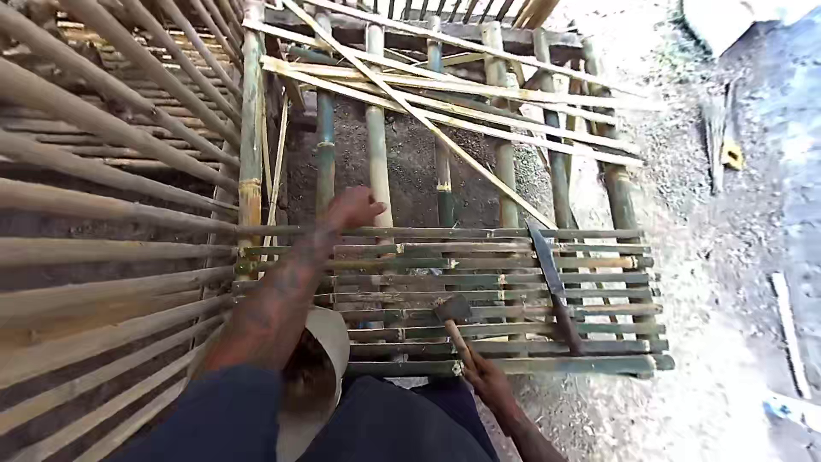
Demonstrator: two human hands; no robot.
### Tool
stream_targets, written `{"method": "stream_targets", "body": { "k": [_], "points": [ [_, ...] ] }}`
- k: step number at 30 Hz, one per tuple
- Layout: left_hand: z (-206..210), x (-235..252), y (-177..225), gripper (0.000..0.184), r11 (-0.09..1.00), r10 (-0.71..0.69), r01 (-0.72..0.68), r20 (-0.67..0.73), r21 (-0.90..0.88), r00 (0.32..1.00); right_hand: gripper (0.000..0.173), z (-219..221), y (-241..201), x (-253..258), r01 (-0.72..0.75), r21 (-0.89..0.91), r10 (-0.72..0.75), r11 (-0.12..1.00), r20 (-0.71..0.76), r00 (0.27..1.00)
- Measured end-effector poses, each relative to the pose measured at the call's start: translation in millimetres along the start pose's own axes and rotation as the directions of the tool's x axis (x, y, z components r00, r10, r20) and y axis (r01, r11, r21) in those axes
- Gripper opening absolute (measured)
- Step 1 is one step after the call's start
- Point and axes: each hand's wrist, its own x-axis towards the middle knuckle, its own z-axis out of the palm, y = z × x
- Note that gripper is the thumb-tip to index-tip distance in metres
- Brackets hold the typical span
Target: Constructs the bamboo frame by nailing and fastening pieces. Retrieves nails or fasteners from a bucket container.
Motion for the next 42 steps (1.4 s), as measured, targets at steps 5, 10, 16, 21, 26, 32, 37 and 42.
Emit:
{"method": "stream_targets", "body": {
  "k": [5, 10, 16, 21, 26, 32, 37, 42],
  "points": [
    [-14, -128, -35, 0.041, 1.000, -0.010, 0.006, -0.201, -0.021, 0.979, 0.042, -15, -13, 15, -0.206, -0.183, 0.180, 0.961, -0.149, 0.972],
    [38, -272, -63, 0.047, 0.983, -0.181, 0.148, -0.460, -0.107, 0.869, 0.044, -41, -13, 22, -0.243, -0.213, 0.178, 0.946, -0.284, 0.942],
    [132, -370, -31, 0.035, 0.933, -0.360, 0.262, -0.623, -0.247, 0.694, 0.044, -51, -1, 13, -0.020, -0.178, -0.022, 0.984, -0.233, 0.972],
    [165, -370, -11, 0.031, 0.904, -0.427, 0.327, -0.605, -0.275, 0.672, 0.042, -29, 36, -3, 0.184, -0.154, -0.208, 0.971, -0.164, 0.964],
    [141, -351, -33, 0.034, 0.770, -0.633, 0.451, -0.456, -0.451, 0.626, 0.041, -19, 82, -32, 0.285, -0.130, -0.296, 0.950, -0.072, 0.953],
    [145, -291, -81, 0.036, 0.403, -0.822, 0.303, -0.196, -0.864, 0.534, 0.042, -27, 140, -64, 0.133, -0.137, -0.139, 0.982, -0.041, 0.989],
    [166, -251, -114, 0.036, 0.432, -0.871, 0.595, -0.141, -0.678, 0.471, 0.044, -30, 152, -84, -0.059, -0.146, 0.047, 0.988, -0.079, 0.996],
    [192, -220, -142, 0.038, 0.327, -0.839, 0.675, 0.125, -0.661, 0.529, 0.043, -9, 123, -100, -0.187, -0.030, 0.179, 0.982, -0.170, 0.969]
  ]
}}
